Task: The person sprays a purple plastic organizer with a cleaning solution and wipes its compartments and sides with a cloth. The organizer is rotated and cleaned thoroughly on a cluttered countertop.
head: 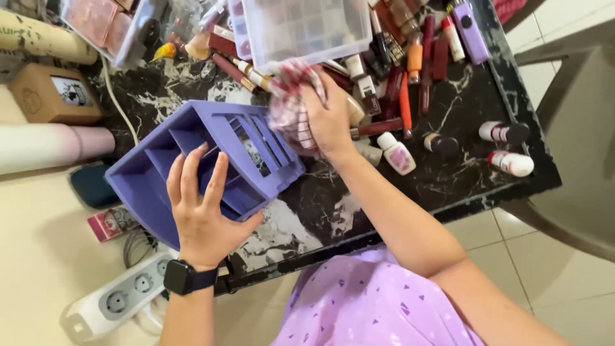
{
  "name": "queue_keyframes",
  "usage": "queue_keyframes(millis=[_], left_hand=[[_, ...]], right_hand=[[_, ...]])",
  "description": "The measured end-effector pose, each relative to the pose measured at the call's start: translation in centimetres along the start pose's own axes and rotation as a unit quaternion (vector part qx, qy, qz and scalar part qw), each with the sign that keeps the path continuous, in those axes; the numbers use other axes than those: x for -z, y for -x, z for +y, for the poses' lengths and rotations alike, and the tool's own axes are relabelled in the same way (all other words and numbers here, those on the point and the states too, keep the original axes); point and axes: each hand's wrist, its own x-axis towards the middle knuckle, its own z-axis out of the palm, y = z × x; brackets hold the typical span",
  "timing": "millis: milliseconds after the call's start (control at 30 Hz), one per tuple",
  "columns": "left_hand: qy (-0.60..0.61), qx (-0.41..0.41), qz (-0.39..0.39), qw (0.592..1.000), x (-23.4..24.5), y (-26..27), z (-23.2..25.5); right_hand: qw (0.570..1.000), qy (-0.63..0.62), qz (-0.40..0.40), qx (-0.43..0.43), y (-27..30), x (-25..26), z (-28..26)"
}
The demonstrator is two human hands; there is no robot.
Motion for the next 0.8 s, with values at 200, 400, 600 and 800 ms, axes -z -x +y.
queue_keyframes(millis=[200, 400, 600, 800], left_hand=[[0.01, 0.01, -0.007, 1.0, 0.0, -0.1, -0.1], [-0.009, 0.056, 0.007, 0.998, -0.2, -1.4, 0.8], [0.13, 0.216, -0.131, 0.959, 3.8, -4.0, 0.8], [-0.103, 0.133, -0.083, 0.982, 4.9, -0.2, -4.9]], right_hand=[[0.91, -0.17, -0.326, 0.191, 2.2, -6.1, -5.4], [0.991, -0.015, -0.102, 0.08, 2.1, -1.3, -3.5], [0.945, -0.146, -0.012, 0.292, 6.0, 5.6, -7.1], [0.908, -0.204, 0.104, 0.35, 12.4, 3.7, 0.1]])
